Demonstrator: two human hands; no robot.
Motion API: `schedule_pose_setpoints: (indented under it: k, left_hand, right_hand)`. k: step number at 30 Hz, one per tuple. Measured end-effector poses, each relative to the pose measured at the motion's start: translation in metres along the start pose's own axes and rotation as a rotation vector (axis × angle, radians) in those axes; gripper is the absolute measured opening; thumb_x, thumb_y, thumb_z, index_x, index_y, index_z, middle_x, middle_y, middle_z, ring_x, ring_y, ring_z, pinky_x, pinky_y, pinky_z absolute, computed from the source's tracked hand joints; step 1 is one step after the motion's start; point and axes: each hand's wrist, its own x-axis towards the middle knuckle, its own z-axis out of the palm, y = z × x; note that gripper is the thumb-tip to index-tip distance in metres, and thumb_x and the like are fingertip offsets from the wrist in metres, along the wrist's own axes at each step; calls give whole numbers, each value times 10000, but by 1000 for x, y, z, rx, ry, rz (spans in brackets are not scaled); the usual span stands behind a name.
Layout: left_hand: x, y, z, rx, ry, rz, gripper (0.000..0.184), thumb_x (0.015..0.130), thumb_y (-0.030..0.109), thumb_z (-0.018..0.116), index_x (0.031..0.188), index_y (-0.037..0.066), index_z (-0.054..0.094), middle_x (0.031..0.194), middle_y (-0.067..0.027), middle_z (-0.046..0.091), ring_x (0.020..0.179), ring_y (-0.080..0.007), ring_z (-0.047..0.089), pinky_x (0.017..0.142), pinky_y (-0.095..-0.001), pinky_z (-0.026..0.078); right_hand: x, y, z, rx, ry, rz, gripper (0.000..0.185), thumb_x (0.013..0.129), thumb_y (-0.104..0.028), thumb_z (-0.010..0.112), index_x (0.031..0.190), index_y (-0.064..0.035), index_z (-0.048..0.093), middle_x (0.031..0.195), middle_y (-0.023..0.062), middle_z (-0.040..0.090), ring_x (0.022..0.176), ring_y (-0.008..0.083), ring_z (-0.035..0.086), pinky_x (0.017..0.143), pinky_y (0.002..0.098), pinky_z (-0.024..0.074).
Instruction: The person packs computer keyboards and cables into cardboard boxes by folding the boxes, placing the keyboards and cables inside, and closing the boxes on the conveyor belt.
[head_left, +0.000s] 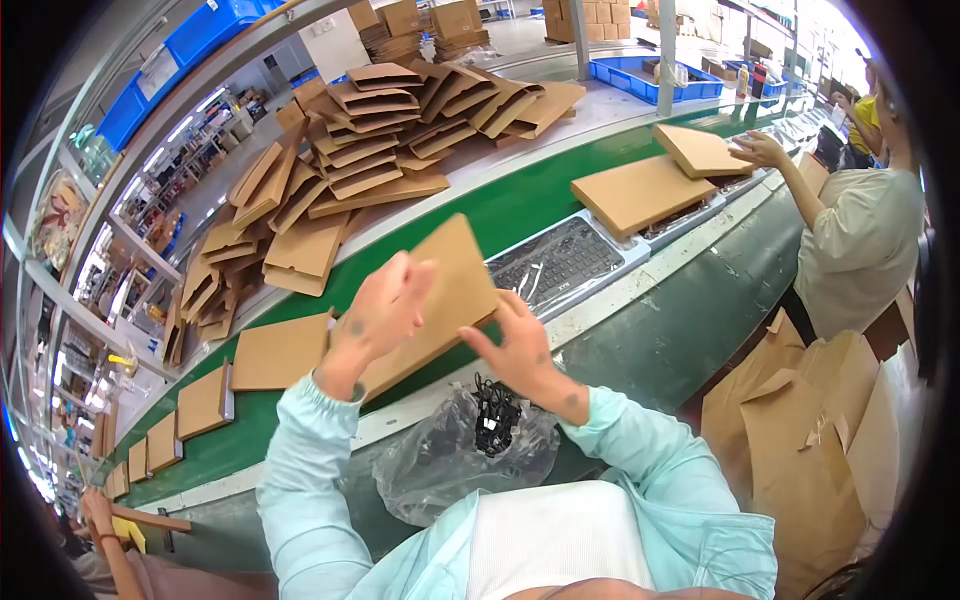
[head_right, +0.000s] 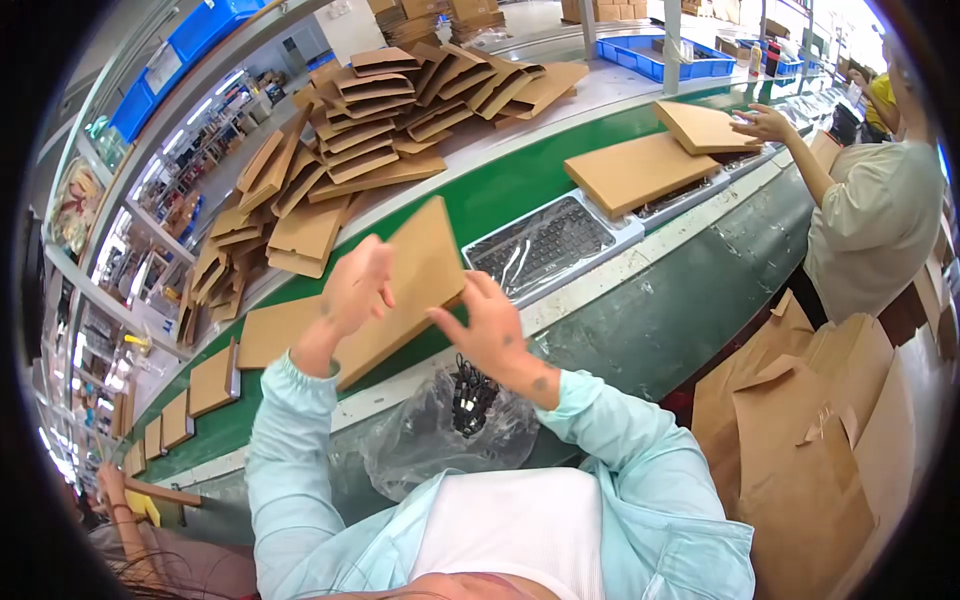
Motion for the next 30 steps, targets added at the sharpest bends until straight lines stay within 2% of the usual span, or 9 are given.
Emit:
schedule_pose_setpoints:
  k: [3,5,8,11,12,13,15,19,30]
  left_hand:
    - [30,38,15,778,-56,149,665,867,624,615,743,-28,582,636,-148,632,628,-220,678,527,-317,524]
    - [41,72,11,554,-389,-197,563,897,484,588,723,-51,578,678,-178,670,577,-255,692,511,-348,530]
    - [62,46,7,497,-479,-252,414,912,324,518,779,-61,593,657,-169,669,514,-268,677,520,-349,541]
    - [66,8,1,299,-286,-149,302,902,191,450,858,-61,610,675,-133,673,532,-262,681,519,-349,542]
    - [74,-35,6,184,-152,27,342,909,242,453,775,-8,645,711,-127,682,517,-222,623,540,-335,520]
    - [81,-71,23,-12,-119,46,319,922,230,447,795,5,634,710,-105,667,513,-199,604,523,-322,503]
    - [86,-120,53,-401,-37,97,274,949,206,436,834,31,613,708,-62,637,504,-153,567,488,-296,468]
    - [72,-153,106,-501,-185,-83,197,968,181,452,859,75,577,631,8,530,475,-84,468,422,-242,350]
    - [70,-187,100,-251,-142,67,185,888,151,501,764,16,525,669,-56,488,625,-149,483,579,-317,400]
  right_hand:
    - [-3,-20,1,-23,-45,-81,352,790,-189,798,1052,-15,641,1135,160,616,990,358,624,816,415,522]
    - [4,-20,-1,-5,-96,-126,370,794,-169,796,1099,-33,637,1096,161,613,994,354,619,814,422,521]
    - [25,10,-34,-51,-319,-269,339,732,-146,821,1026,-78,666,1076,87,625,1030,316,606,877,411,496]
    - [39,81,-87,-458,-420,-303,317,677,-121,828,959,-123,684,1021,36,628,1000,284,607,904,409,473]
    - [33,114,-103,-515,-438,-254,292,681,-94,816,940,-119,684,998,38,631,979,284,605,866,402,488]
    - [26,142,-115,-573,-455,-205,269,685,-67,803,922,-114,684,975,39,633,958,285,603,829,395,502]
    - [23,168,-127,-284,-448,-11,230,689,-62,797,879,-98,672,917,54,633,929,275,604,815,390,500]
    - [25,173,-125,-203,-375,-58,181,710,-26,772,845,-75,661,868,66,632,884,271,608,800,380,496]
    - [31,169,-114,-172,-460,-79,165,718,-25,767,840,-71,665,881,51,646,892,275,600,804,385,487]
